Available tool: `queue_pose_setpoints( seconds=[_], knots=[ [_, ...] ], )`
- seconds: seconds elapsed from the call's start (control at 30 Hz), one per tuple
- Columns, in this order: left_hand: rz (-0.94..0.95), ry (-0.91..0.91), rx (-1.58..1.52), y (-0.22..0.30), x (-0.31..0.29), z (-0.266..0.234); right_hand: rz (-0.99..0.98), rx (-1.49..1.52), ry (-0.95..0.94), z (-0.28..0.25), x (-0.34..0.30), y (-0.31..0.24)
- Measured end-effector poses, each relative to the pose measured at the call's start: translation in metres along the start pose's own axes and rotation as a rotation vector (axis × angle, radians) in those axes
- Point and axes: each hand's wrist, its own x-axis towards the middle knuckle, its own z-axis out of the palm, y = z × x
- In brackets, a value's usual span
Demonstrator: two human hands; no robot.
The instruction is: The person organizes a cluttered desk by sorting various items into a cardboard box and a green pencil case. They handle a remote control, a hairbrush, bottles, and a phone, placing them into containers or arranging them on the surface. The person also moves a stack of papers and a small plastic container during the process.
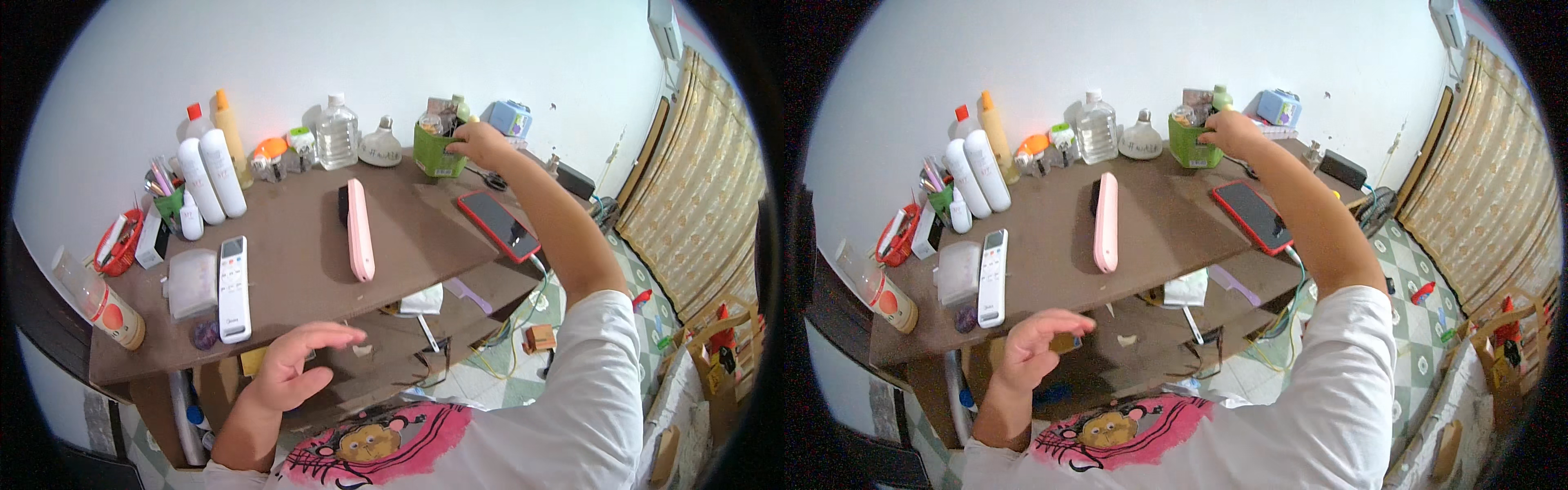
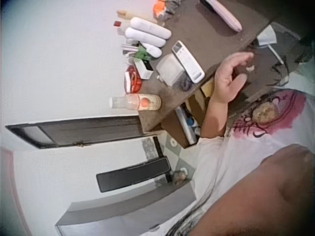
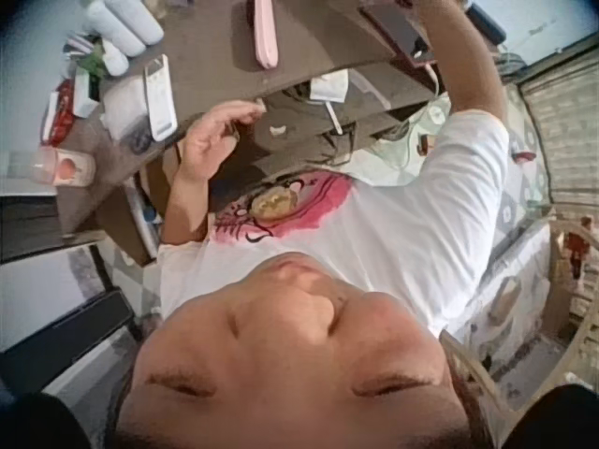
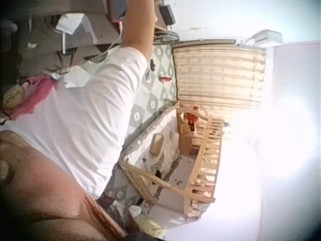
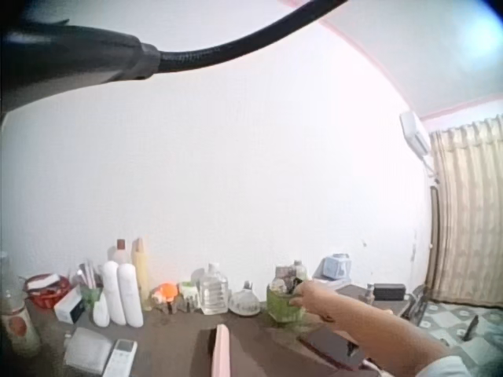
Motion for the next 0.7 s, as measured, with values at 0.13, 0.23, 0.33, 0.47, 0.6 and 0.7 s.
queue_pose_setpoints(
  seconds=[0.13, 0.23, 0.33, 0.47, 0.6, 0.7],
  knots=[
    [0.237, 0.097, 0.95, -0.003, 0.043, -0.009, -0.013, -0.032, -0.007, 0.032, 0.048, 0.029],
    [0.04, 0.151, 1.237, -0.007, 0.053, -0.002, -0.065, -0.023, -0.033, 0.036, 0.07, 0.028],
    [-0.132, 0.161, 1.205, -0.013, 0.054, -0.001, -0.078, -0.019, -0.075, 0.049, 0.089, 0.037],
    [-0.119, 0.15, 1.223, -0.018, 0.062, 0.0, -0.207, -0.076, 0.046, 0.054, 0.106, 0.073],
    [-0.14, 0.199, 1.214, -0.011, 0.053, -0.002, 0.046, -0.138, 0.003, 0.026, 0.109, 0.05],
    [-0.147, 0.233, 1.201, -0.014, 0.049, -0.003, 0.084, -0.415, -0.42, 0.012, 0.072, 0.025]
  ],
)
